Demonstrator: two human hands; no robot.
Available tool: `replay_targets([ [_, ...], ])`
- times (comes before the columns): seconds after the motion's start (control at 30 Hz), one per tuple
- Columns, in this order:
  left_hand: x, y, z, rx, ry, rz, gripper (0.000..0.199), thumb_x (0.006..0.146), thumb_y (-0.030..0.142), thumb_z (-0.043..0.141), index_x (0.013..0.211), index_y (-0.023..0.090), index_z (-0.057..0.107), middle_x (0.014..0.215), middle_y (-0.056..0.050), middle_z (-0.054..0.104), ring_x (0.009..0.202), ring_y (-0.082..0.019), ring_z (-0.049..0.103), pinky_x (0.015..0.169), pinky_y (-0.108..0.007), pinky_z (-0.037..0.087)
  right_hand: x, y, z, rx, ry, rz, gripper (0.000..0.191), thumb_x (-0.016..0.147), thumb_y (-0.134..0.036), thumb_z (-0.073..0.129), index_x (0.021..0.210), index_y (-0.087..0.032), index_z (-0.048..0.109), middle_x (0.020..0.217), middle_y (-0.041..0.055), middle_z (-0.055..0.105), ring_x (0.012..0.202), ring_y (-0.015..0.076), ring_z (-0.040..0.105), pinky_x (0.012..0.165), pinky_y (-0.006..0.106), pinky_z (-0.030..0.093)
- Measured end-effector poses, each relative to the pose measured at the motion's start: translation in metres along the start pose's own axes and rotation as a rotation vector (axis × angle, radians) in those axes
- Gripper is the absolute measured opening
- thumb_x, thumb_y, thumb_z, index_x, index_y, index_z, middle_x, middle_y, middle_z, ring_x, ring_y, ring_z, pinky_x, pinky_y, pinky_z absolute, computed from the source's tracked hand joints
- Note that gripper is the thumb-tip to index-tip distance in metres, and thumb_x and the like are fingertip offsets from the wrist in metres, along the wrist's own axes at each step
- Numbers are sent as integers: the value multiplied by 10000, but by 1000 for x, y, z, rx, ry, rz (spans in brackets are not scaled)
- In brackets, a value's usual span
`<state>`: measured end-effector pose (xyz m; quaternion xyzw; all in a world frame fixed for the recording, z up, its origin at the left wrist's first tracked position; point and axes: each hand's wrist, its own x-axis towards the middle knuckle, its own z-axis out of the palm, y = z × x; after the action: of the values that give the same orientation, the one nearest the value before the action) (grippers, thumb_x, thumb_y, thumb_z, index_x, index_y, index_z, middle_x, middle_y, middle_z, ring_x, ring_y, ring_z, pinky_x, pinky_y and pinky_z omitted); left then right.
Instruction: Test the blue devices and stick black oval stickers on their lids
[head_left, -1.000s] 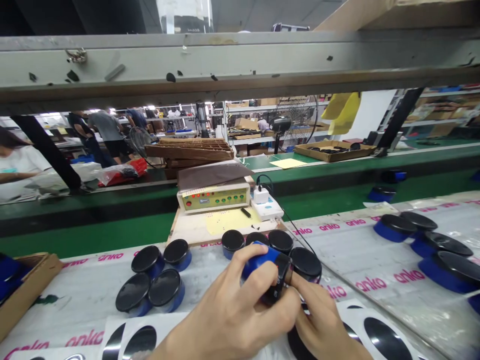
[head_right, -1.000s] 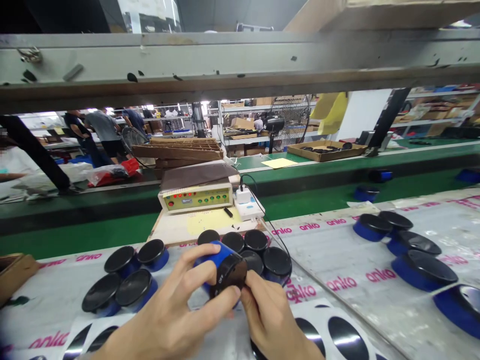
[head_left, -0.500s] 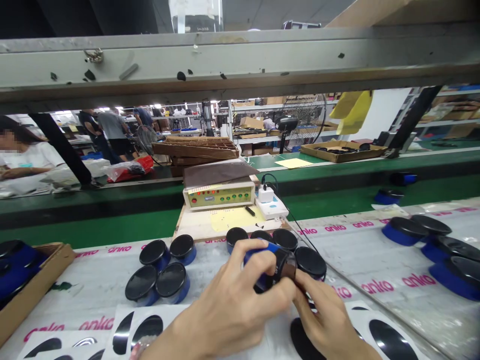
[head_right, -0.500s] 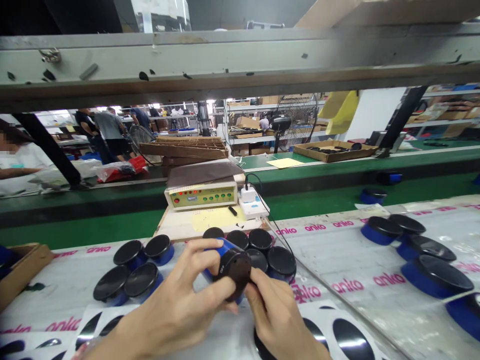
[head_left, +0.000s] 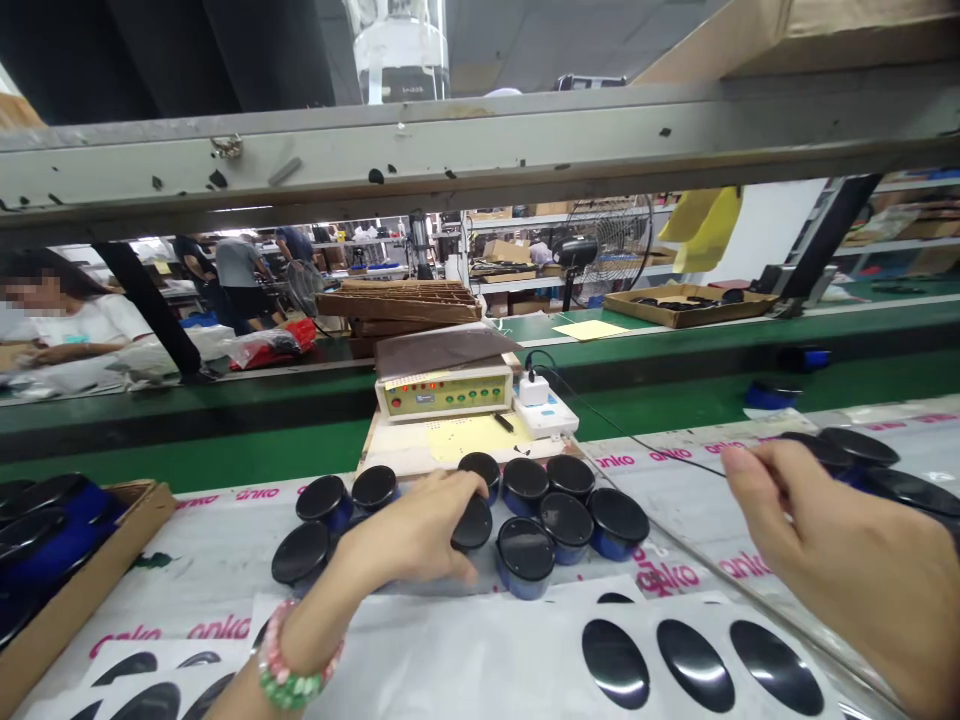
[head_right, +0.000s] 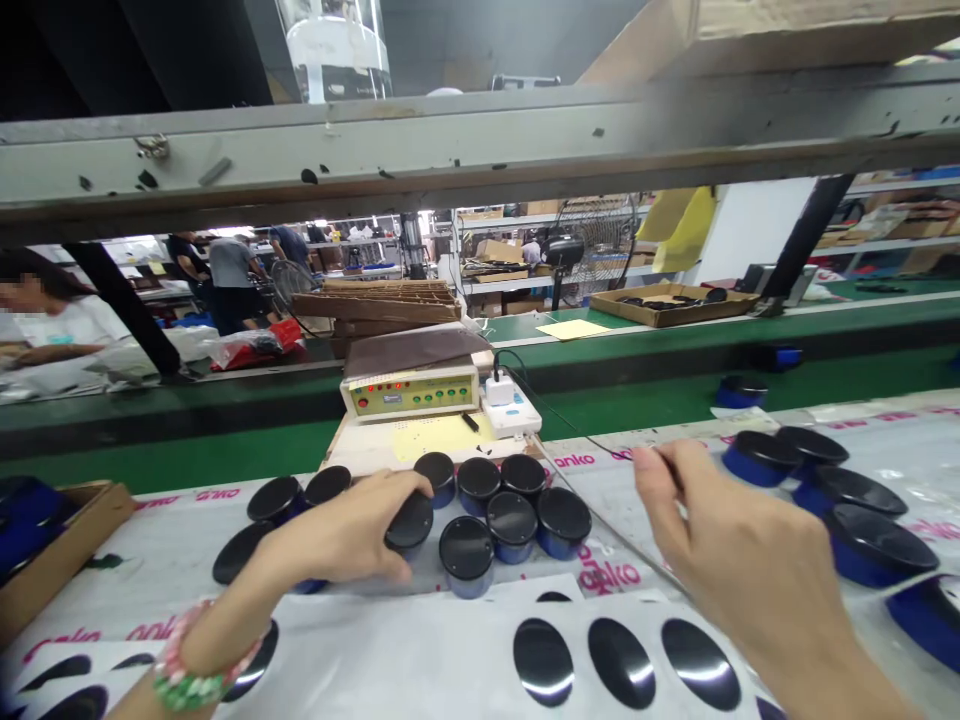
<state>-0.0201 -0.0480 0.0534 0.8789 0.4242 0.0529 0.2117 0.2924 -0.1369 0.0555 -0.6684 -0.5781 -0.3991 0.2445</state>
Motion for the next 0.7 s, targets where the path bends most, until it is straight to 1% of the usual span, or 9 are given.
replay_targets([
  [0.07, 4, 2, 14, -10, -110, 2, 692, 571, 299, 783, 1189, 239, 476, 1181, -59, 522, 1104, -271, 492, 895, -349, 440, 4, 7, 4, -58, -163, 112, 367, 905, -528, 252, 712, -244, 381, 403, -45, 358, 335, 198, 424, 401, 262, 200],
  [0.1, 5, 5, 19, -1, -138, -19, 712, 559, 303, 786, 1194, 227, 472, 1210, -71, 505, 1114, -281, 490, 895, -353, 442, 5, 7, 7, -9, -282, 117, 348, 869, -555, 307, 716, -246, 359, 425, -40, 393, 353, 197, 440, 405, 263, 223],
  [0.17, 5, 11, 23, 20, -164, -50, 746, 567, 355, 776, 1226, 219, 454, 1260, -91, 466, 1140, -304, 478, 909, -376, 440, 1, 1, 17, 206, -540, 42, 332, 797, -558, 445, 738, -246, 347, 540, -5, 516, 440, 197, 511, 426, 275, 302],
  [0.23, 7, 15, 21, 39, -122, -28, 694, 654, 393, 703, 1270, 233, 424, 1302, -95, 426, 1188, -303, 444, 943, -390, 423, -6, -10, 31, 457, -736, -63, 295, 768, -485, 534, 786, -241, 370, 733, 46, 608, 595, 214, 591, 478, 292, 384],
  [0.3, 15, 14, 18, 60, -43, 13, 605, 742, 355, 602, 1302, 255, 396, 1357, -91, 373, 1244, -290, 392, 983, -397, 395, -13, -20, 45, 634, -844, -124, 252, 760, -402, 573, 816, -238, 390, 850, 57, 619, 714, 227, 617, 540, 307, 437],
  [0.4, 39, 4, 18, 83, -12, 16, 552, 790, 273, 517, 1325, 266, 381, 1416, -93, 308, 1295, -295, 332, 1015, -419, 364, -19, -28, 57, 724, -894, -151, 186, 762, -316, 569, 786, -242, 401, 817, 24, 603, 696, 208, 607, 556, 310, 453],
  [0.5, 63, -7, 23, 99, -46, 15, 583, 783, 246, 531, 1341, 275, 367, 1385, -90, 356, 1259, -288, 388, 1006, -405, 374, -20, -23, 60, 709, -891, -156, 166, 757, -284, 558, 771, -245, 397, 790, 12, 598, 658, 197, 589, 532, 306, 440],
  [0.57, 74, -11, 25, 120, -71, 10, 636, 749, 309, 599, 1341, 284, 369, 1336, -92, 400, 1204, -297, 444, 971, -403, 404, -21, -16, 58, 698, -895, -159, 156, 751, -270, 552, 762, -245, 398, 783, 12, 596, 651, 195, 580, 528, 304, 437],
  [0.7, 81, -8, 28, 174, -114, -39, 675, 665, 564, 653, 1229, 229, 496, 1176, -127, 500, 1071, -354, 532, 857, -460, 462, -18, -12, 49, 656, -904, -166, 174, 723, -283, 582, 725, -237, 414, 740, 15, 577, 659, 211, 561, 547, 318, 428],
])
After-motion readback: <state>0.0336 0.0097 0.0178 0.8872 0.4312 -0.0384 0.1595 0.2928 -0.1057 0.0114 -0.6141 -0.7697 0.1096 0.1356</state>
